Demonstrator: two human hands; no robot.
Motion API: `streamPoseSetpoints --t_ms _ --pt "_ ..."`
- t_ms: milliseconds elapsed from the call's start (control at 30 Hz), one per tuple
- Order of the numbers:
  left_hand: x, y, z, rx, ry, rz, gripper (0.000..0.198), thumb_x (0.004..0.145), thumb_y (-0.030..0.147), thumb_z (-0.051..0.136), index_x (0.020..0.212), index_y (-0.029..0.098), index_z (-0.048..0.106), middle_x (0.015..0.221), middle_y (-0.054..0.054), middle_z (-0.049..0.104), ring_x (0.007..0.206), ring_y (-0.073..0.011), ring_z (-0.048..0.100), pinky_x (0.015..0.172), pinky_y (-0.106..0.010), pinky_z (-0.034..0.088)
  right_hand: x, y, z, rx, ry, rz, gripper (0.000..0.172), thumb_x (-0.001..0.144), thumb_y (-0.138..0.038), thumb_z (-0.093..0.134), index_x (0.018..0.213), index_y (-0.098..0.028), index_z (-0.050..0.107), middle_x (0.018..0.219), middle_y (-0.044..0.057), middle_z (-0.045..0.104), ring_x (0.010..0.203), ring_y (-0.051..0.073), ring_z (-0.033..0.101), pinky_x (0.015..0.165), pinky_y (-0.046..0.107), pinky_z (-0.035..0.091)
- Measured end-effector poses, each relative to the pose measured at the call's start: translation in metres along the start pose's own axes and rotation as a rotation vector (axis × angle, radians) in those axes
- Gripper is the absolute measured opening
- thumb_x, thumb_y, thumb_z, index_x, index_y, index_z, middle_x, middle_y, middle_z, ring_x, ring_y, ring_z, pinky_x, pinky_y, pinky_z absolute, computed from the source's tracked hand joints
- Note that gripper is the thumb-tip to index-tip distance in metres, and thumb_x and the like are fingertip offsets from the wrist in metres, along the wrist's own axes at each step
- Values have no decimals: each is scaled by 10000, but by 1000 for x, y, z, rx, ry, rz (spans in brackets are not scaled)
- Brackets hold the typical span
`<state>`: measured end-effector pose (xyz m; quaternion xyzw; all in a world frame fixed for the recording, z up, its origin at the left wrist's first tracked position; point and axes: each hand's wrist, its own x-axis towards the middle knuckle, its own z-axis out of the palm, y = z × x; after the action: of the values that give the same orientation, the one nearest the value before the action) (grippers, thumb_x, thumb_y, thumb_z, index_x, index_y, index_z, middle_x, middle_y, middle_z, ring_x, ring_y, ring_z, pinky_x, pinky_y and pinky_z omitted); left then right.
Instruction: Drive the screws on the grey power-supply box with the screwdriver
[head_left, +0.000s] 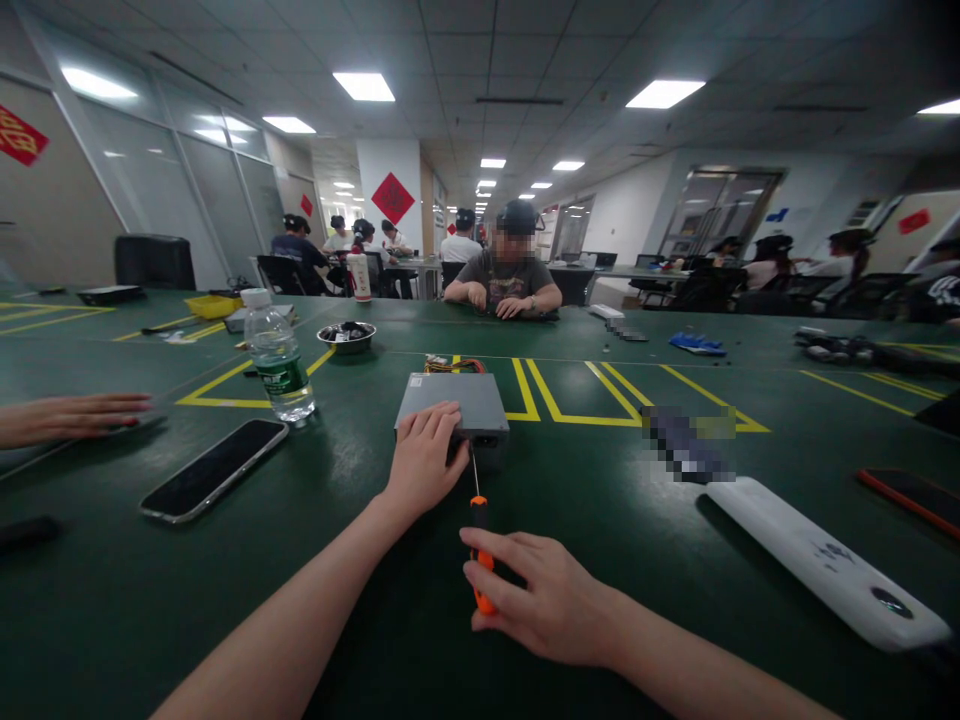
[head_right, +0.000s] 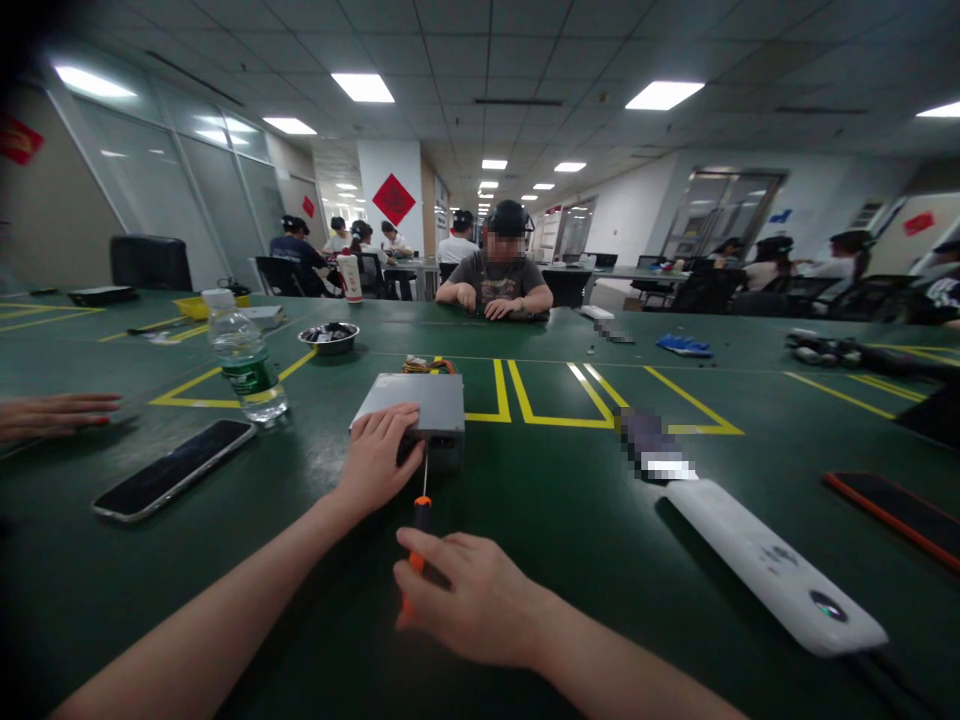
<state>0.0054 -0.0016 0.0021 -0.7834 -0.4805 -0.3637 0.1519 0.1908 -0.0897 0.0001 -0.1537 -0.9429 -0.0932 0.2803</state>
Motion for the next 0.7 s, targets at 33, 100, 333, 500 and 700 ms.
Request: streamPoseSetpoints --t_ms 33,100,333,500,700 --pt "0 0 0 0 1 -1 260 805 246 527 1062 205 511 1225 -53 574 1144 -230 484 953 -397 329 0 1 1 2 19 -9 247 949 -325 411 1039 -114 505 1118 189 595 863 175 636 710 276 517" --pt "0 0 0 0 3 -3 260 806 245 525 1062 207 514 1222 -53 575 1138 -230 488 951 -399 332 -1 2 3 12 35 -8 246 952 -342 405 1015 -122 497 1110 178 605 815 164 643 686 267 517" --pt "0 0 0 -2 -2 -4 268 805 243 530 1070 206 514 1226 -55 572 1145 -231 482 950 -397 334 1 1 -2 61 -30 29 319 948 -330 351 1164 -120 453 1148 184 572 981 221 605 768 327 510" --pt "0 1 -1 -1 0 -5 263 806 247 528 1066 210 511 1226 -54 571 1142 -232 484 951 -399 331 1 -1 0 6 13 -10 234 948 -291 388 1051 -122 512 1089 176 605 826 183 636 693 299 511" --pt "0 0 0 0 1 -1 258 809 251 527 1063 209 506 1220 -52 575 1141 -230 486 948 -395 328 -4 2 3 73 87 36 299 942 -395 409 1041 -119 466 1084 169 616 903 188 631 739 288 516"
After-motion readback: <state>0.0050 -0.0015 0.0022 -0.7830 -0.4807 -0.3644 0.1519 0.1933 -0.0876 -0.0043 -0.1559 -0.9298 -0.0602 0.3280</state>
